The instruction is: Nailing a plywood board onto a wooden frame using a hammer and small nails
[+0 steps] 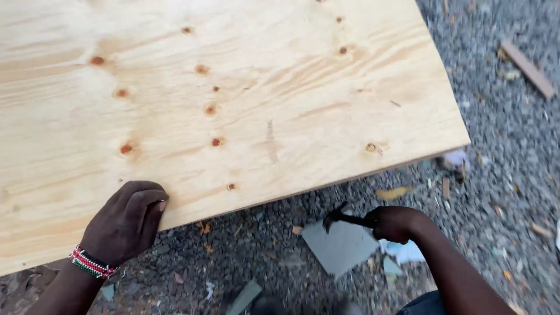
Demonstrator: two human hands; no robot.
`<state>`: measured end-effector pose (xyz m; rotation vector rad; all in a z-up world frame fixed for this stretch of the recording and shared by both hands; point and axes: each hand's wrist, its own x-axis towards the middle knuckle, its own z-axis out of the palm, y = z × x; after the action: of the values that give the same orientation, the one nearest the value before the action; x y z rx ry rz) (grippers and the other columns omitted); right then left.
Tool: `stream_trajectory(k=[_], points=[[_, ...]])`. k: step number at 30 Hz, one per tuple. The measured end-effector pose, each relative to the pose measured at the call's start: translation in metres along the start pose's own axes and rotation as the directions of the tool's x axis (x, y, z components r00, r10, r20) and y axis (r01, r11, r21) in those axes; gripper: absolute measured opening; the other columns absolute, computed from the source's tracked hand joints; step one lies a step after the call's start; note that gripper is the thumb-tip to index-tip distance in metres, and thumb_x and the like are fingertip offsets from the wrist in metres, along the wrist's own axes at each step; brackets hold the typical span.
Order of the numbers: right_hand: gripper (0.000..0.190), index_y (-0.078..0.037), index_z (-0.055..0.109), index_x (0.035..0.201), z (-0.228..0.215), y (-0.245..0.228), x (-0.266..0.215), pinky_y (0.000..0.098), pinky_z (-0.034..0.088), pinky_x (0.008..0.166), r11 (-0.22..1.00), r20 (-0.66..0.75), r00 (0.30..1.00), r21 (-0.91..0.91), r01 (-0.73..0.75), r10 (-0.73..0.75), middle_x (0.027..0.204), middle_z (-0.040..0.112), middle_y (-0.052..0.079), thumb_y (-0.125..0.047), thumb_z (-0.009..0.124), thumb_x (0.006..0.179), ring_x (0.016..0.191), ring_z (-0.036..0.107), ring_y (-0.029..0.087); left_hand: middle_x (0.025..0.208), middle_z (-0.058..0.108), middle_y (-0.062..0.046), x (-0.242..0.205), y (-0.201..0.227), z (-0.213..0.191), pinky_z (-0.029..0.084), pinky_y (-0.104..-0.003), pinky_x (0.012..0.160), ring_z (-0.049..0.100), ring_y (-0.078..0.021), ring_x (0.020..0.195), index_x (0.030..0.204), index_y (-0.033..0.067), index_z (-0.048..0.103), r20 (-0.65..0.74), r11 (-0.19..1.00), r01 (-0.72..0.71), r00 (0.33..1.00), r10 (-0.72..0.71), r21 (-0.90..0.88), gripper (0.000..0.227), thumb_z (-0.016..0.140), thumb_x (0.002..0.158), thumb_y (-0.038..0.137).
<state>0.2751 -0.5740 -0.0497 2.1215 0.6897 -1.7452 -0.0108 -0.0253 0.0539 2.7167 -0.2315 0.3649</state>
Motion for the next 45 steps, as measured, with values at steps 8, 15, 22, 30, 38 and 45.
stream_trajectory(k=[8,15,22,30,38,45], points=[[0.047,-0.025,0.083,0.151,0.024,-0.026,0.247,0.0398,0.055,0.062,0.892,0.055,0.993,-0.436,0.122,-0.109,0.111,0.084,0.011,-0.03,0.076,0.105,0.071,0.074,0.028,0.113,0.071,-0.012,0.0,0.009,0.039,0.067,-0.054,0.095,0.079,-0.044,0.113,0.128,0.0087,0.072,-0.22,0.976,0.102,0.974,-0.058,0.194,0.017,0.069,0.118,0.023],[0.071,-0.037,0.049,0.181,0.011,-0.111,0.139,0.0555,0.058,0.117,0.791,-0.087,0.996,-0.609,-0.053,0.0,0.171,0.063,0.009,-0.019,0.06,0.113,0.152,0.064,0.041,0.117,0.08,-0.008,0.096,0.116,0.098,0.062,-0.043,0.099,0.076,-0.0266,0.109,0.121,0.0119,0.077,-0.262,0.824,0.306,0.845,-0.466,-0.477,0.011,0.07,0.112,0.011],[0.058,-0.024,0.055,0.176,0.032,-0.134,0.164,0.0462,0.065,0.1,0.705,-0.184,0.981,-0.704,-0.088,-0.06,0.165,0.067,0.009,-0.031,0.066,0.119,0.142,0.072,0.038,0.105,0.081,0.0,0.108,0.129,0.084,0.057,-0.034,0.075,0.069,-0.0136,0.087,0.115,0.02,0.085,0.01,0.742,0.349,0.908,-0.419,-0.572,0.008,0.078,0.111,0.021],[0.046,-0.041,0.071,0.159,0.06,-0.097,0.24,0.0508,0.069,0.094,0.741,-0.372,0.895,-0.668,-0.074,-0.246,0.151,0.078,-0.002,-0.041,0.064,0.113,0.137,0.077,0.035,0.121,0.079,-0.002,0.06,0.097,0.057,0.056,-0.044,0.107,0.071,-0.0236,0.118,0.11,0.0191,0.083,-0.196,0.894,0.254,0.919,-0.342,-0.37,0.01,0.073,0.11,0.022],[0.057,-0.05,0.053,0.176,0.061,-0.108,0.209,0.0495,0.066,0.115,0.686,-0.309,0.93,-0.721,-0.093,-0.199,0.172,0.065,-0.002,-0.043,0.054,0.12,0.155,0.067,0.035,0.126,0.08,0.002,0.019,0.08,0.049,0.057,-0.044,0.108,0.066,-0.0229,0.125,0.111,0.0218,0.089,-0.23,0.899,0.243,0.912,-0.34,-0.365,0.007,0.084,0.11,0.026],[0.028,-0.022,0.074,0.123,0.019,-0.161,0.019,0.037,0.052,0.065,0.91,-0.148,0.9,0.004,0.414,-0.409,0.077,0.076,0.001,-0.048,0.073,0.112,0.056,0.069,0.015,0.12,0.082,0.004,0.024,0.079,0.047,0.059,-0.044,0.1,0.067,-0.0229,0.119,0.107,0.0211,0.09,-0.259,0.907,0.273,0.896,-0.361,-0.321,0.011,0.082,0.107,0.028]])
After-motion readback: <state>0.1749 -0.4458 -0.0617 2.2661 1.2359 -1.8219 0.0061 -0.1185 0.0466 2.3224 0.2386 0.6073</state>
